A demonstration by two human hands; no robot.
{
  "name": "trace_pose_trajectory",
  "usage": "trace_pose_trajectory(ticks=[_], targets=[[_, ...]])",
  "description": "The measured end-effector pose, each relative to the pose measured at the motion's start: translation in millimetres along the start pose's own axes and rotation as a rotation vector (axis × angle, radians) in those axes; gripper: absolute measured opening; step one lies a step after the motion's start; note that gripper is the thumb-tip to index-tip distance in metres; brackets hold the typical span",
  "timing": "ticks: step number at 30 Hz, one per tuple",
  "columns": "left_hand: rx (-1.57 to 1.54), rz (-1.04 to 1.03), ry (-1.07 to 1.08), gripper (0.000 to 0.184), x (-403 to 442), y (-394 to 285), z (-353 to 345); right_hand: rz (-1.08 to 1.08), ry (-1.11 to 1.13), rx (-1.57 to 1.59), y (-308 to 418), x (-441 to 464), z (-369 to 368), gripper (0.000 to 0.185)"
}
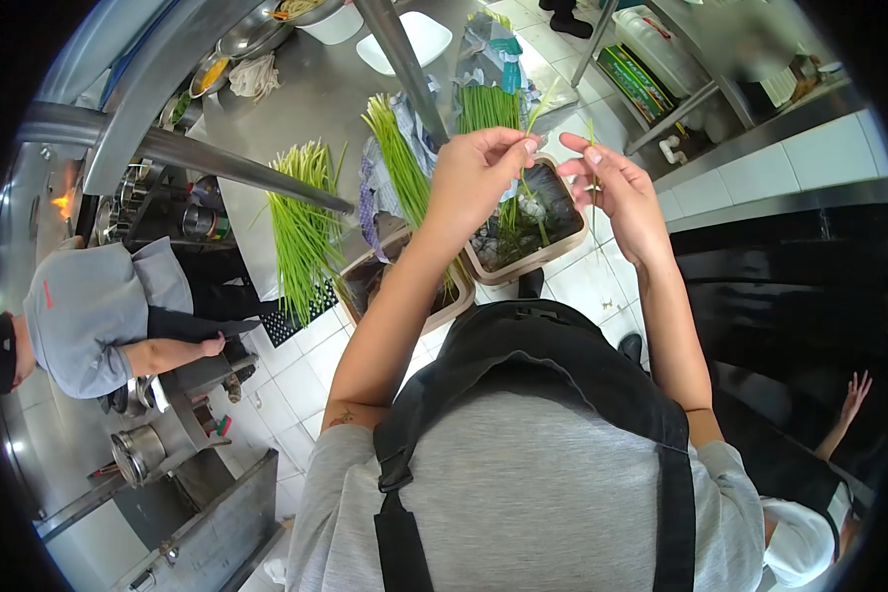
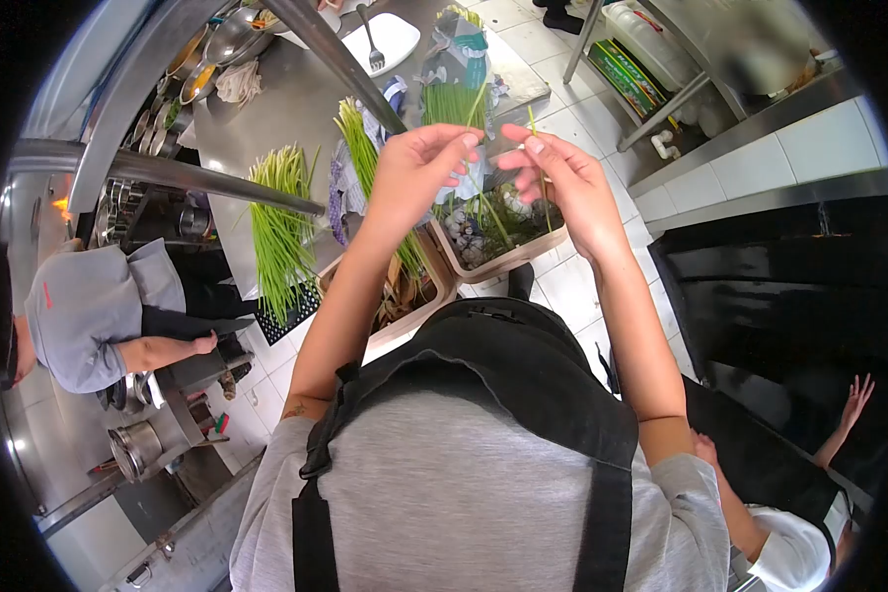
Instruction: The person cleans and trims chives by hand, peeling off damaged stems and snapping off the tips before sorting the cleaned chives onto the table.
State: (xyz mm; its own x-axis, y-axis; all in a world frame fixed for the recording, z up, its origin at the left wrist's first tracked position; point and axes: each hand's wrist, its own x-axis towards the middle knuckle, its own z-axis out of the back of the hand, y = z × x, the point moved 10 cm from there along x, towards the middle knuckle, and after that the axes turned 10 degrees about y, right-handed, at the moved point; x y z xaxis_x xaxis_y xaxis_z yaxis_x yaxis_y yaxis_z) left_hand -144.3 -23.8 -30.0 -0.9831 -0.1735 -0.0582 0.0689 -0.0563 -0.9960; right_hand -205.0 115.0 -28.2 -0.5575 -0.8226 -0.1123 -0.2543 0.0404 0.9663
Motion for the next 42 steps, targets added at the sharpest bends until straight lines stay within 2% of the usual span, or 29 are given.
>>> trace_pose_trajectory(ticks=[1, 4, 7, 10, 13, 14, 17, 18, 21, 24, 27, 29, 30, 33, 35, 38, 40, 42], targets=[[0.042, -0.004, -0.006, 0.031, 0.9, 7.1, 0.1, 0.024, -0.013, 0.006, 3.1, 1.0, -1.4, 0.039], [0.496, -0.086, -0.119, 0.034, -1.2, 9.7, 3.0, 0.086, -0.029, 0.011, 8.1, 6.1, -4.2, 0.042], [0.426, -0.069, -0.052, 0.037, -3.4, 5.6, -11.0, 0.117, -0.041, 0.017, 6.4, 12.3, -1.6, 0.044], [0.089, -0.11, 0.061, 0.03, -1.0, 2.5, -34.8, 0.113, -0.071, 0.072, -0.6, 16.5, -3.5, 0.043], [-0.091, -0.078, 0.156, 0.023, 6.5, 18.6, -46.0, 0.095, -0.065, 0.098, -9.1, 18.9, -7.0, 0.046], [-0.108, -0.088, 0.112, 0.022, 6.9, 22.1, -40.1, 0.086, -0.056, 0.099, -11.2, 19.5, -8.3, 0.048], [-0.188, -0.086, 0.006, 0.021, 5.6, 26.0, -23.8, -0.119, 0.031, -0.136, -27.8, 9.9, -9.8, 0.051], [-0.232, -0.068, -0.018, 0.022, 5.1, 25.9, -18.0, -0.121, 0.109, -0.262, -33.6, 7.0, -12.8, 0.048], [-0.283, -0.018, -0.037, 0.026, 4.7, 30.9, -3.9, -0.252, 0.312, -0.382, -71.7, -6.3, -23.4, 0.041], [-0.328, 0.034, -0.054, 0.028, -0.3, 31.0, 0.9, -0.205, 0.281, -0.309, -83.7, -5.7, -27.9, 0.031], [-0.368, -0.007, -0.133, 0.03, -13.5, 28.4, 10.2, -0.24, 0.201, 0.024, -95.5, -0.3, -26.0, 0.027], [-0.362, -0.059, -0.235, 0.03, -34.8, 25.5, 17.8, -0.319, 0.185, 0.458, -113.7, -0.3, -30.7, 0.025], [-0.407, -0.021, -0.326, 0.029, -49.3, 28.8, 21.7, -0.361, 0.176, 0.675, -124.2, -1.2, -33.4, 0.024], [-0.425, -0.008, -0.493, 0.028, -89.7, 47.7, 48.6, -0.426, 0.129, 0.898, -169.0, -1.7, -23.3, 0.022], [-0.453, 0.035, -0.618, 0.028, -124.0, 65.4, 76.3, -0.435, -0.021, 0.753, -193.6, -2.3, 2.0, 0.024], [-0.243, 0.064, -0.918, 0.021, -185.1, 80.8, 145.6, -0.43, -0.23, 0.497, -216.1, 1.1, 45.2, 0.031], [0.039, 0.108, -1.018, 0.027, -213.0, 87.8, 197.2, -0.406, -0.232, 0.339, -218.5, 15.3, 63.4, 0.037], [0.278, 0.279, -1.03, 0.028, -220.4, 107.4, 244.8, -0.412, -0.216, 0.096, -222.2, 32.5, 79.4, 0.043]])
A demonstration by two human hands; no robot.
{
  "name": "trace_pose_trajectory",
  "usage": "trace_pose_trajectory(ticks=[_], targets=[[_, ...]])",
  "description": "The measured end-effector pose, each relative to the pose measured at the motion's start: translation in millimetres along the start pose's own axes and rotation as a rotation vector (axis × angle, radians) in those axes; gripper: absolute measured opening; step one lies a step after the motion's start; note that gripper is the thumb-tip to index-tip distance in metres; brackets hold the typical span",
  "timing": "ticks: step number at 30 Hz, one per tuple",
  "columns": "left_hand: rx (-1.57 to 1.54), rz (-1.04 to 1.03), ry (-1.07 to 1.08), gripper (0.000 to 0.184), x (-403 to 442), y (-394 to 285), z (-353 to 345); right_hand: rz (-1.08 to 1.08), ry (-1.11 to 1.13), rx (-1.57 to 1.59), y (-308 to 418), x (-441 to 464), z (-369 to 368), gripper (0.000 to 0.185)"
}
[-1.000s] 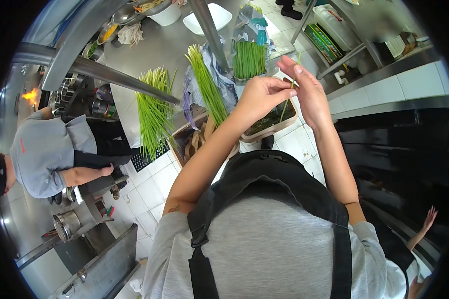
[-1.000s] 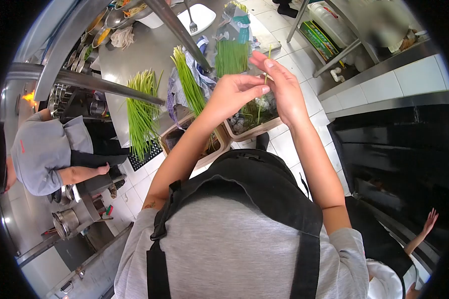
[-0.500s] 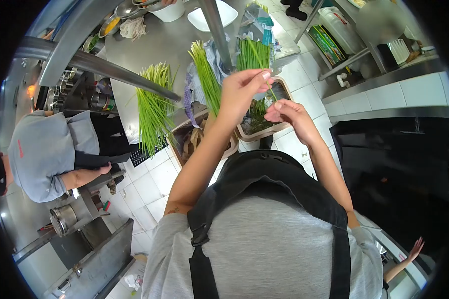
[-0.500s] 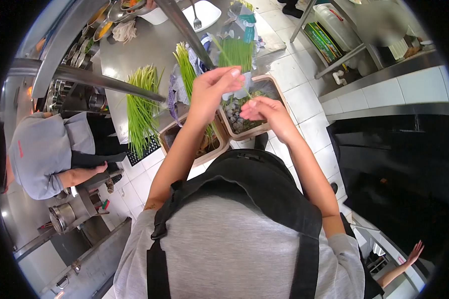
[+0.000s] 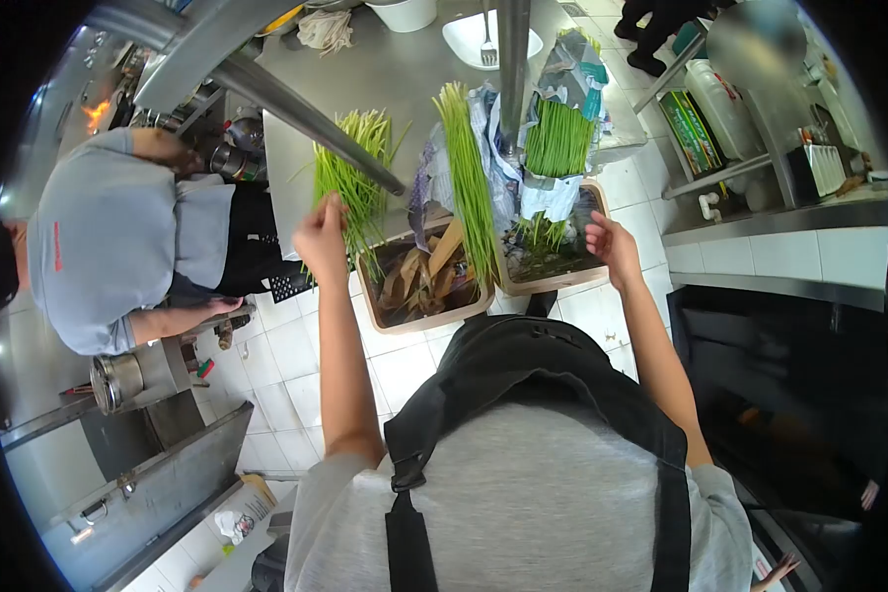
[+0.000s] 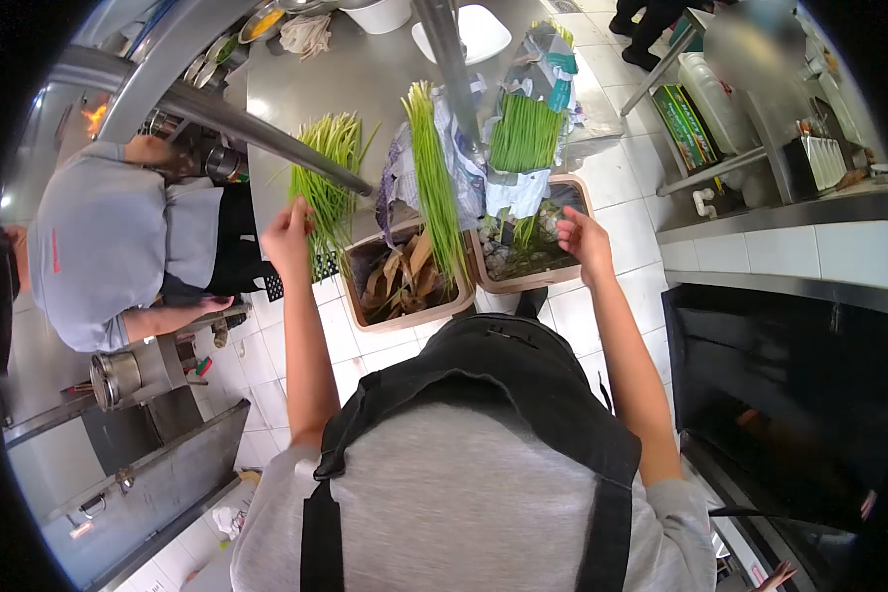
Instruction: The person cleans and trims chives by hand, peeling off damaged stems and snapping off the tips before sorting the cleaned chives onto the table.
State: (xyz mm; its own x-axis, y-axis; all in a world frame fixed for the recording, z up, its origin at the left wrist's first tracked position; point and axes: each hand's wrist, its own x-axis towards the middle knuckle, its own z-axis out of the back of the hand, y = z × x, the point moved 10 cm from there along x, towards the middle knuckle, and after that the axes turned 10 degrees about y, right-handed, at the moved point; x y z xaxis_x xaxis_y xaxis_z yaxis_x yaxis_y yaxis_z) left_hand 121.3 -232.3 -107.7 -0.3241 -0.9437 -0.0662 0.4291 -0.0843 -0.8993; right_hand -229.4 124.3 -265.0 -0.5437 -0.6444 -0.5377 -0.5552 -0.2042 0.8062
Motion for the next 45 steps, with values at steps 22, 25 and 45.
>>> trace_pose_trajectory(ticks=[22, 25, 45], targets=[[0.633, -0.164, 0.303, 0.073, 19.1, -77.1, -215.6, 0.644, 0.288, -0.753, 105.6, -18.8, -205.5, 0.042], [0.594, -0.118, 0.327, 0.068, 15.5, -72.4, -215.0, 0.582, 0.159, -0.858, 85.1, 24.0, -203.4, 0.054], [-0.654, 0.208, 0.967, 0.048, -64.7, -59.2, -195.3, 0.134, 0.315, -0.088, 74.9, -27.1, -194.0, 0.024]])
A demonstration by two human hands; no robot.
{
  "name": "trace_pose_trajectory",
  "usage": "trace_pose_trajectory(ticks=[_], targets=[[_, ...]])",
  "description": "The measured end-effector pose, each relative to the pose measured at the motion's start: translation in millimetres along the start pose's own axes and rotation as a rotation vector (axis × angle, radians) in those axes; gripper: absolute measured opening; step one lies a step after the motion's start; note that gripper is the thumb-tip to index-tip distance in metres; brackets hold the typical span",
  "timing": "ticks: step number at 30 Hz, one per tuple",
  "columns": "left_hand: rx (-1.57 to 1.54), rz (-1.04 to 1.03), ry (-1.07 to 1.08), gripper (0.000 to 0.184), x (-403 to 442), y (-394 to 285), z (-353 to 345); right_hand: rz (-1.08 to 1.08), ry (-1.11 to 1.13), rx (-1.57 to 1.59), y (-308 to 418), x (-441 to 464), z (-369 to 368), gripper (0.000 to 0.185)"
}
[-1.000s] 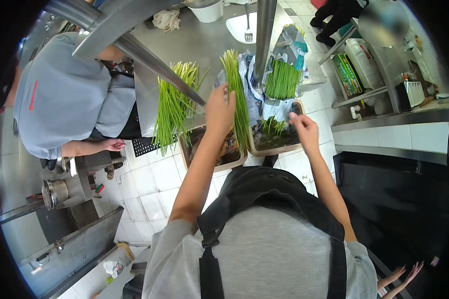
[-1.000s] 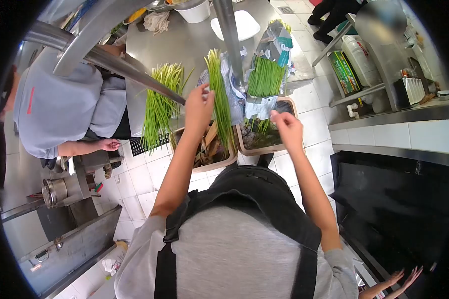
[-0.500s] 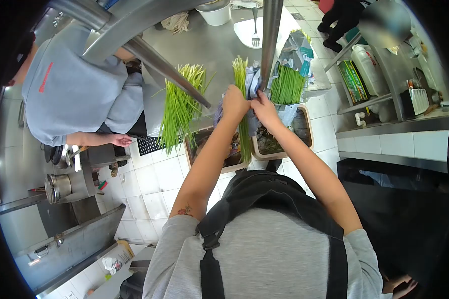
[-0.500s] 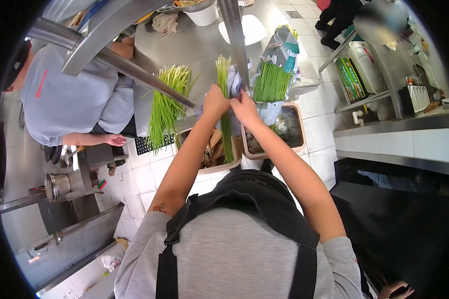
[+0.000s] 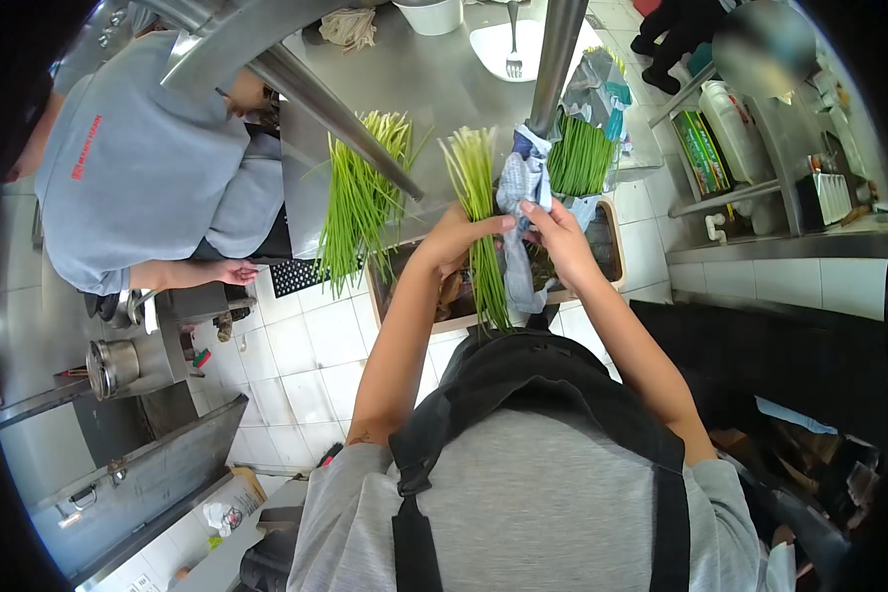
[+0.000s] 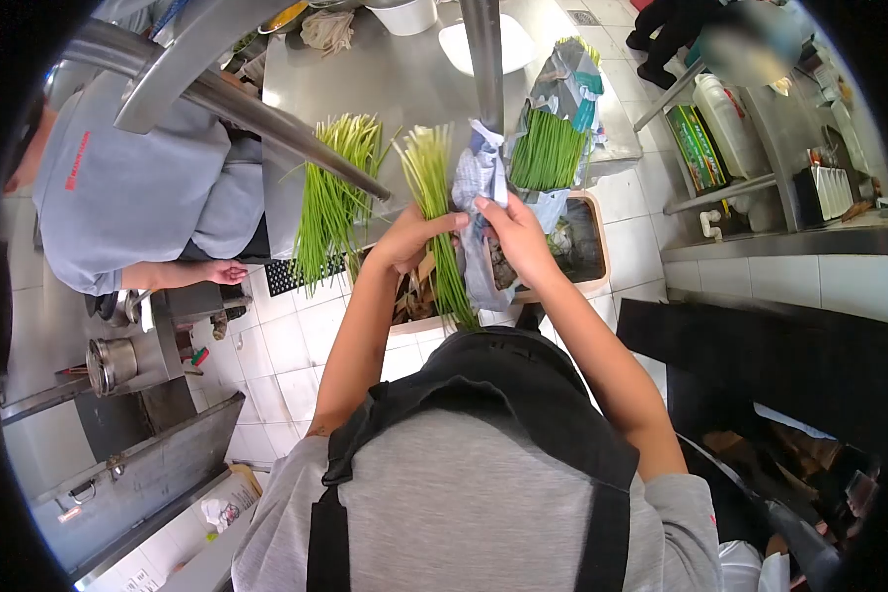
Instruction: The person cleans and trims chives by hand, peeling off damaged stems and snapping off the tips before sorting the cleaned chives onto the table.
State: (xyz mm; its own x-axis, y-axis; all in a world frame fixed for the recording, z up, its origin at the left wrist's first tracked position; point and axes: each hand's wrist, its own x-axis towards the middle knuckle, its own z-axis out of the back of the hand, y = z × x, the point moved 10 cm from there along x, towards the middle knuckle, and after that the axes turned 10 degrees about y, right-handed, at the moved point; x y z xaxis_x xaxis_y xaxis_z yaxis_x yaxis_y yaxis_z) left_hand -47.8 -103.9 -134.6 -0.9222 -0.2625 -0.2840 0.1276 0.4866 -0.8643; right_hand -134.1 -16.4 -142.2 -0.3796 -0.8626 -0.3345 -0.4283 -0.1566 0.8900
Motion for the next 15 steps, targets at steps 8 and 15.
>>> trace_pose_trajectory(ticks=[8, 15], targets=[[-0.223, 0.041, 0.02, 0.032, -2.0, 21.0, -14.5, 0.564, -0.422, -0.196, 45.0, -73.9, 74.3, 0.02], [-0.222, -0.033, -0.099, 0.026, -13.8, 10.3, -20.9, 0.462, -1.082, -0.029, -55.6, -155.6, 257.9, 0.029]])
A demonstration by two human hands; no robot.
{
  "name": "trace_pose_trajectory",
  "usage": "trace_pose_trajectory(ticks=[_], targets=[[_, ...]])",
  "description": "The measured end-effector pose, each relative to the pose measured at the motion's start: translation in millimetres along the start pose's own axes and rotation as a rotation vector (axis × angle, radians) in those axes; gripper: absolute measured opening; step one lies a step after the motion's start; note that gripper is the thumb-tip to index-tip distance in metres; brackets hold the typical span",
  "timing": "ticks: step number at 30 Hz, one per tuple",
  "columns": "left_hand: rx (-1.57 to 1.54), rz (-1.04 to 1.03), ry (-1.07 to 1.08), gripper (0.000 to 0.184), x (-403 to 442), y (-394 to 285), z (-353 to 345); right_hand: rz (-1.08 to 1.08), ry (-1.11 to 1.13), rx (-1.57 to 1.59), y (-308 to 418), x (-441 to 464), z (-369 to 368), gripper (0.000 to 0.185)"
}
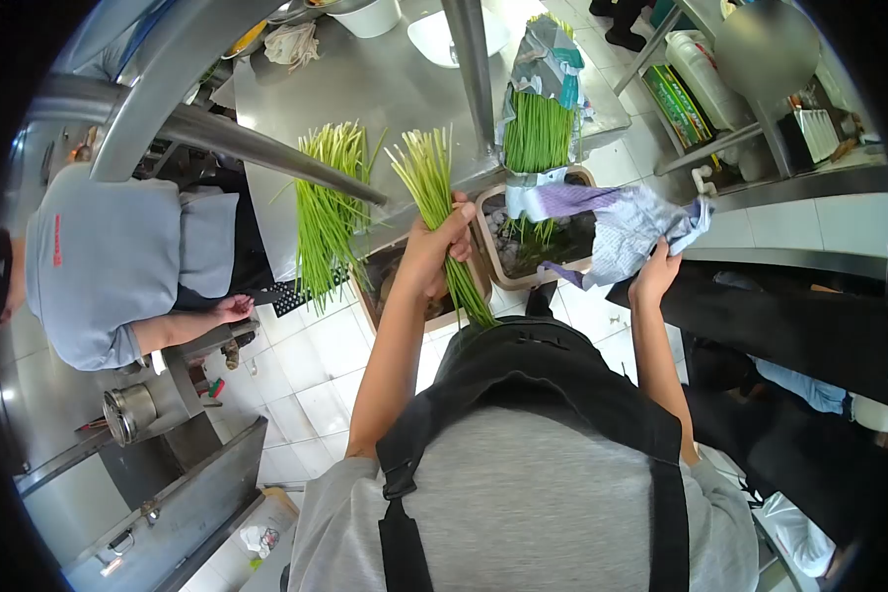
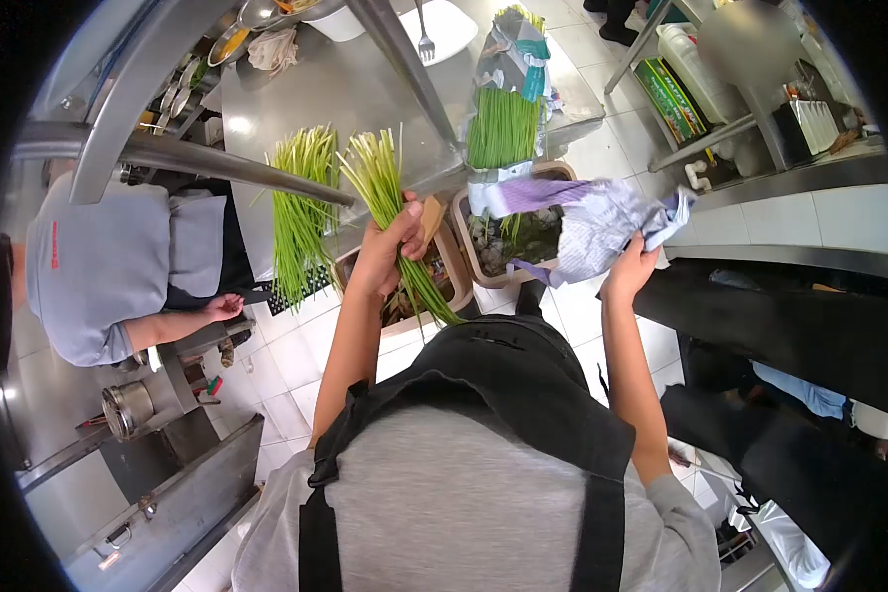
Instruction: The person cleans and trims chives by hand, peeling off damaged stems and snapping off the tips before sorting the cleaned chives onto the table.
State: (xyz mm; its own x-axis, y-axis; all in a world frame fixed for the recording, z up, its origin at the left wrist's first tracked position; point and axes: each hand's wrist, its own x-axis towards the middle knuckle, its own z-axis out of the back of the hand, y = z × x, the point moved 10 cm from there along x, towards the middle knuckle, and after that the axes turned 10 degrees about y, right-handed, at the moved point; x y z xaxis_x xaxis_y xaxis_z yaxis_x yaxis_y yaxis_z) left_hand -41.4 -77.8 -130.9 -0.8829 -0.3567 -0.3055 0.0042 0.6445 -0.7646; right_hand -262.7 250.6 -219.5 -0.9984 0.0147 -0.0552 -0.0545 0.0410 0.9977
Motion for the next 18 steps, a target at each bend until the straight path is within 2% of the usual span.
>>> trace_pose_trajectory(ticks=[4, 7, 8, 11, 13, 14, 15, 17, 18], targets=[[0.008, -0.003, 0.0, 0.023, 1.3, -5.1, -15.5, -0.16, -0.145, -0.225, -67.0, -3.3, 36.6, 0.033], [0.096, -0.033, 0.003, 0.025, -0.8, -12.2, -24.1, -0.332, -0.262, -0.167, -131.4, -5.3, 47.9, 0.035], [0.116, -0.038, -0.015, 0.026, -2.9, -15.2, -27.1, -0.399, -0.305, -0.237, -163.2, -1.2, 57.6, 0.034], [0.184, -0.078, -0.065, 0.03, -9.3, -22.6, -37.3, -0.549, -0.337, -0.127, -239.5, 3.8, 50.6, 0.036], [0.235, -0.138, -0.096, 0.032, -10.3, -27.1, -41.6, -0.76, -0.212, 0.03, -253.0, -8.4, -0.6, 0.041], [0.238, -0.115, -0.074, 0.033, -7.5, -26.0, -44.7, -0.635, -0.053, -0.067, -218.3, -5.8, -32.6, 0.049], [0.241, -0.094, -0.053, 0.033, -5.5, -25.7, -47.1, -0.821, 0.186, -0.147, -240.7, -4.5, -57.9, 0.056], [0.276, -0.054, -0.035, 0.032, -3.9, -25.6, -51.3, -0.965, 0.614, -0.545, -300.1, -3.6, -88.7, 0.061], [0.307, -0.036, -0.034, 0.032, -1.8, -26.3, -54.1, -0.803, 0.658, -0.639, -279.4, 4.1, -97.0, 0.058]])
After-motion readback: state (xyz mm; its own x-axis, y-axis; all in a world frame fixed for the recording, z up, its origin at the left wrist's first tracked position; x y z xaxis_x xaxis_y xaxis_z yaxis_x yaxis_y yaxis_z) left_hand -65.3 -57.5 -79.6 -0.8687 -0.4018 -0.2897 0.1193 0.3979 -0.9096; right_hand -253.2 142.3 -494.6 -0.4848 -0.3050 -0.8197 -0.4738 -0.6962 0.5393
